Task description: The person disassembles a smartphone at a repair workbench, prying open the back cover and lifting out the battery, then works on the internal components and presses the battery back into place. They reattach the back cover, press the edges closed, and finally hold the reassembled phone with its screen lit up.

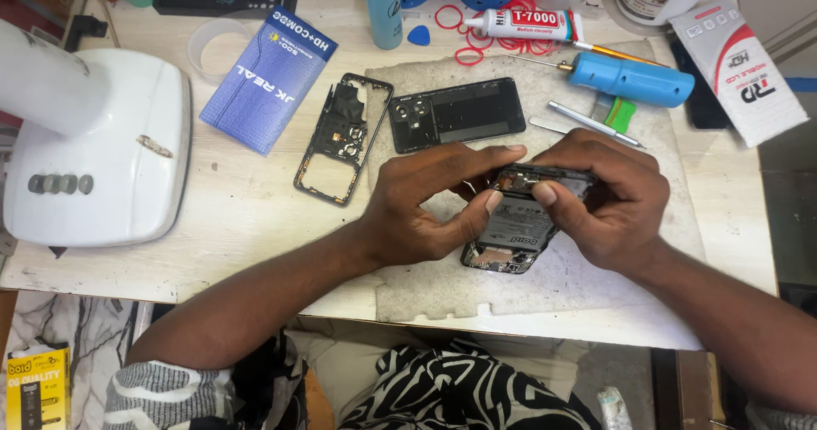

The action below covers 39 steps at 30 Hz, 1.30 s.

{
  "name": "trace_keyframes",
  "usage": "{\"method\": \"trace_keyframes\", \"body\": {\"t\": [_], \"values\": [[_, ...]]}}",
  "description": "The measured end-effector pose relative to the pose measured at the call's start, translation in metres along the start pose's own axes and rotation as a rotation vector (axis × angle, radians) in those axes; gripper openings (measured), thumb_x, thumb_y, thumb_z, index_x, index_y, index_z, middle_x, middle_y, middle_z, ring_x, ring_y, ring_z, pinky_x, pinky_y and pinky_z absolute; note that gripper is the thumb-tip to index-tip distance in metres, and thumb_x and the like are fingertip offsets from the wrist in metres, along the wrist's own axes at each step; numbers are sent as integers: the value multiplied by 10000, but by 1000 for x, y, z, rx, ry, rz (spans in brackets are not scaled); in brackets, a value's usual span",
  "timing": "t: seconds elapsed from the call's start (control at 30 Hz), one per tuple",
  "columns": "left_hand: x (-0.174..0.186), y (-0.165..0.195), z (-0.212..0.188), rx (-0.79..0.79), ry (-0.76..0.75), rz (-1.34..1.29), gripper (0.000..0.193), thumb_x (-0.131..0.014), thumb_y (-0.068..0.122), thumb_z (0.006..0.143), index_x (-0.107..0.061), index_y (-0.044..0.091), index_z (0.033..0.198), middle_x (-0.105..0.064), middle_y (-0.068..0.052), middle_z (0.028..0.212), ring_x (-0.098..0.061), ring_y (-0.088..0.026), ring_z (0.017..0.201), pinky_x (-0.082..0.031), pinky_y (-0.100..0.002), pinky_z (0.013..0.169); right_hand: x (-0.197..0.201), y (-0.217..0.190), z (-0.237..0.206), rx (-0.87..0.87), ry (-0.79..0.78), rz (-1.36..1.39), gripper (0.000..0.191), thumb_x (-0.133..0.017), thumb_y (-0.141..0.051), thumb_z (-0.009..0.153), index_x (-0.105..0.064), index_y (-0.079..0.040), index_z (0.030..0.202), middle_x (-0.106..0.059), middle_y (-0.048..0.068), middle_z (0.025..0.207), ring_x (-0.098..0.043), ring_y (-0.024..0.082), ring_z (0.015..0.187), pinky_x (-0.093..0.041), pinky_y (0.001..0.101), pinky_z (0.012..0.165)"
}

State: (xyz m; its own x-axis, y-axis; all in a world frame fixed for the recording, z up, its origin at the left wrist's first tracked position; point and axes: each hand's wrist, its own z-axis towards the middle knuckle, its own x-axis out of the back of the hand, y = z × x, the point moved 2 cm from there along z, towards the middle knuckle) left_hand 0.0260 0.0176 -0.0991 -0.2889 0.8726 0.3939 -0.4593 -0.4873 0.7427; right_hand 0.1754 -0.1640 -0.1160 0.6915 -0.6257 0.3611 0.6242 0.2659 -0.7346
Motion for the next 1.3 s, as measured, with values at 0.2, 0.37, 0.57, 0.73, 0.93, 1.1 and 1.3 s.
{"method": "trace_keyframes", "body": {"t": [0.2,0.37,0.57,0.73,0.93,1.1,1.3], "values": [[-4,-2,-3,-24,40,38,492,-735,80,1017,-551,78,1473,-722,-109,1177,-762,-134,950,-686,-230,809,-1,-1,-3,9,42,-5,237,-748,-151,981,-698,39,1113,-707,126,926,-636,119,720,-477,226,606],[-6,-2,-2,-122,76,138,482,-787,112,1006,-566,74,1433,-723,-111,1226,-761,-145,992,-675,-223,813,-2,-8,-2,94,53,-77,243,-751,-140,965,-696,49,1108,-709,130,921,-644,134,720,-478,236,609],[-2,-8,0,-188,40,149,475,-783,124,1024,-563,73,1442,-719,-102,1275,-765,-155,1002,-658,-241,815,-1,-9,3,123,31,-80,230,-742,-124,969,-692,48,1114,-715,138,943,-665,152,752,-501,247,633],[0,-15,1,-62,14,21,531,-773,154,1019,-533,70,1485,-707,-109,1277,-761,-152,1010,-672,-239,824,-1,-3,1,96,40,-78,236,-733,-92,959,-683,59,1134,-713,152,994,-646,148,821,-494,240,648],[-13,-28,4,237,-107,-266,495,-744,278,988,-590,1,1368,-744,-100,1093,-719,-114,905,-623,-270,757,-8,12,0,-91,102,217,215,-699,-71,1010,-686,39,1195,-692,91,1057,-640,127,931,-523,241,802],[-20,-32,-1,368,-132,-106,320,-698,320,1003,-684,7,1069,-721,-76,729,-629,-86,627,-502,-280,552,-8,10,7,-90,124,152,276,-695,-61,1001,-646,22,1259,-635,93,1154,-621,129,1006,-546,253,867],[-24,-18,-3,291,-85,105,240,-735,253,973,-709,18,1010,-719,-88,686,-688,-145,558,-515,-317,516,-2,-16,12,300,191,-369,328,-860,-80,825,-668,-4,1080,-542,152,1185,-582,234,1121,-520,318,910]]}}
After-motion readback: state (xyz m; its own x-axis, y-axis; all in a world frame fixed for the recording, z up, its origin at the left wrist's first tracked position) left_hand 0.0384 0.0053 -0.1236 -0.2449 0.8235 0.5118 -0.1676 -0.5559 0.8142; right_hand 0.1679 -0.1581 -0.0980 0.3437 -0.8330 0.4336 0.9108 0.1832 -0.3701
